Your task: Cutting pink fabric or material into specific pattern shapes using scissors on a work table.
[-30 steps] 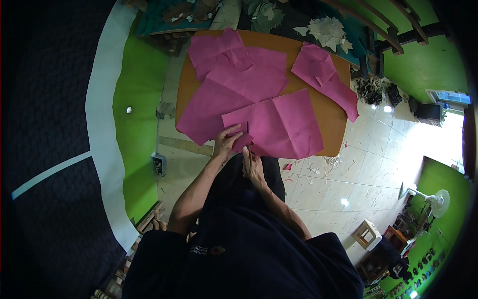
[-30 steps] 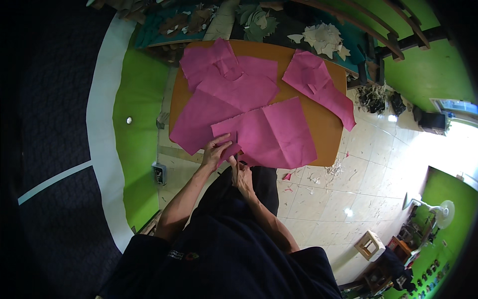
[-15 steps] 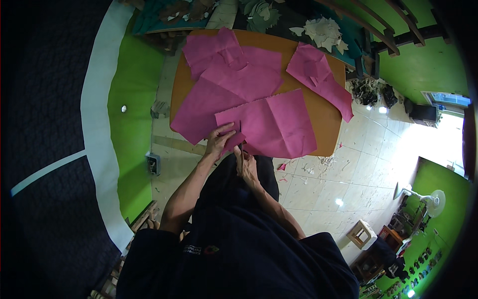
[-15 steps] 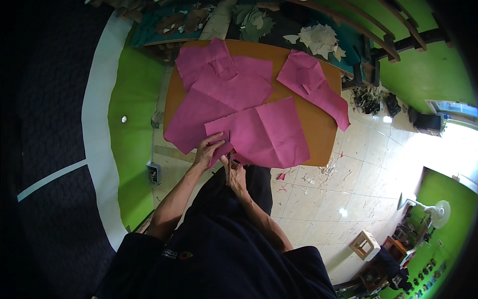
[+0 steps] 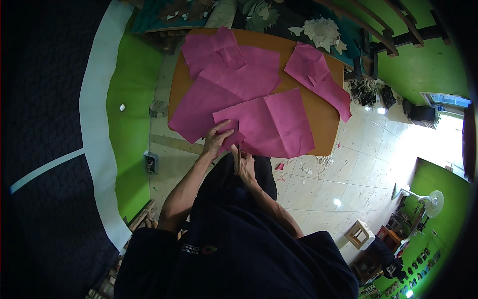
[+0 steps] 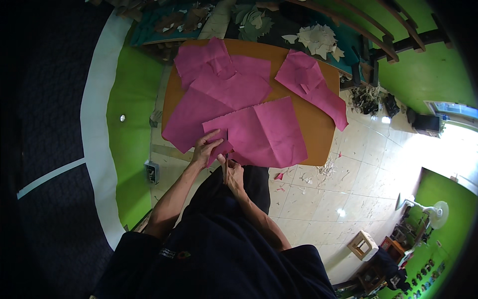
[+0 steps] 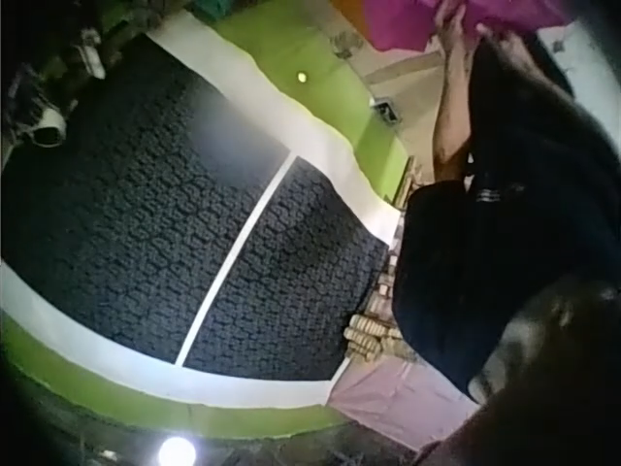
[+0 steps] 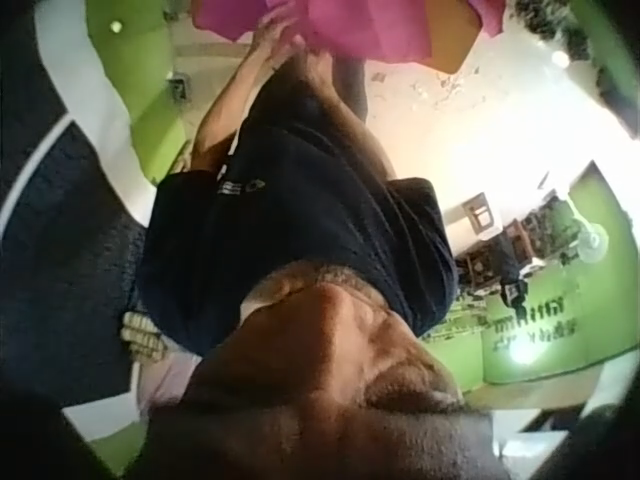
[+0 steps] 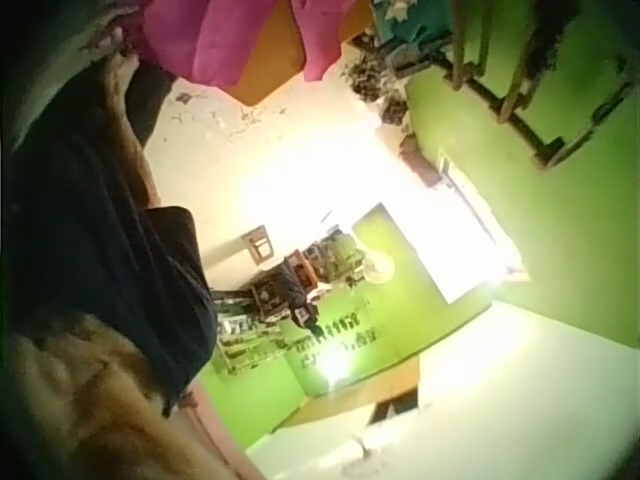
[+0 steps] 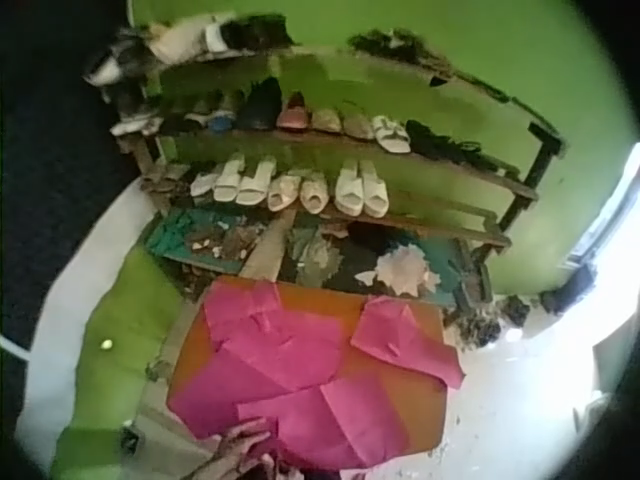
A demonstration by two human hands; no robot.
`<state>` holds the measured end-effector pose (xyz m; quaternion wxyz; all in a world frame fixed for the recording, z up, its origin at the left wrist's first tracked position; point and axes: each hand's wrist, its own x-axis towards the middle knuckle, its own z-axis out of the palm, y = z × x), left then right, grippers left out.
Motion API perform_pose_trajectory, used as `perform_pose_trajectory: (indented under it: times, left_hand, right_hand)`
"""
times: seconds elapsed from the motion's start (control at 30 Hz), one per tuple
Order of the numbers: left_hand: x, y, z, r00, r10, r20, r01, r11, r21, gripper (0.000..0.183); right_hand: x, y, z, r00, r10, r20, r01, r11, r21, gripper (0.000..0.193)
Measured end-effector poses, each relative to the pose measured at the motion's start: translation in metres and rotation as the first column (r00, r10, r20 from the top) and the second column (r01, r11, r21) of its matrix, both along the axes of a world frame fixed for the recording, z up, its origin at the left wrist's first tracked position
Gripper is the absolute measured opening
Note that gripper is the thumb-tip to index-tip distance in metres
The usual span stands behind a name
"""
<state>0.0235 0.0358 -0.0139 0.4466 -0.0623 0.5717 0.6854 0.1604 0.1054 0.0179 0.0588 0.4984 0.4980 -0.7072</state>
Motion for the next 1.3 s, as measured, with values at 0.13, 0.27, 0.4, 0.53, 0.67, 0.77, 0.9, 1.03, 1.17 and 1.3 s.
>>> perform_pose_trajectory:
  times: [0.13,0.27,0.4,0.53,0.67,0.77,0.9,1.03,1.17,1.3]
  left_hand:
    - [-0.001,0.002,0.003,0.997,-0.049,-0.061,0.049,0.999,-0.009,0.050]
    - [-0.002,0.001,0.009,0.994,-0.073,-0.080,0.068,0.996,-0.056,0.055]
    - [-0.003,0.001,0.013,0.998,-0.067,-0.017,0.067,0.997,-0.032,0.056]
    - [-0.004,0.000,0.014,0.997,-0.075,-0.027,0.074,0.996,-0.041,0.056]
    - [-0.005,-0.004,0.011,0.991,-0.103,-0.088,0.094,0.991,-0.098,0.057]
    - [-0.004,-0.003,0.011,0.996,-0.077,-0.051,0.074,0.995,-0.070,0.057]
    - [-0.005,-0.008,0.008,0.996,-0.087,0.000,0.087,0.995,-0.054,0.055]
    - [-0.006,-0.009,0.010,0.996,-0.091,0.008,0.092,0.996,-0.018,0.051]
    - [-0.008,-0.002,0.019,0.997,-0.068,0.042,0.067,0.997,0.024,0.053]
    - [-0.015,0.000,0.015,0.992,-0.125,-0.026,0.124,0.992,-0.017,0.052]
  right_hand:
    - [-0.006,0.006,-0.011,1.000,-0.004,-0.028,0.006,0.998,0.070,0.070]
    - [-0.011,0.013,-0.012,0.999,0.024,-0.027,-0.024,1.000,0.004,0.070]
    - [-0.013,0.013,-0.013,0.999,0.047,0.015,-0.047,0.998,0.045,0.072]
    - [-0.010,0.012,-0.015,0.999,0.041,0.028,-0.042,0.999,0.035,0.076]
    - [-0.011,0.011,-0.012,0.999,0.046,0.021,-0.048,0.997,0.058,0.078]
    - [-0.009,0.010,-0.013,0.998,0.059,0.005,-0.059,0.994,0.088,0.079]
    - [-0.015,0.020,-0.012,0.997,0.070,0.019,-0.070,0.998,0.008,0.079]
    - [-0.026,0.029,-0.005,0.998,0.067,-0.014,-0.067,0.997,0.037,0.078]
    - [-0.026,0.032,-0.010,0.995,0.096,-0.009,-0.095,0.992,0.085,0.078]
    - [-0.034,0.048,-0.047,0.900,0.176,-0.399,-0.037,0.943,0.332,0.080]
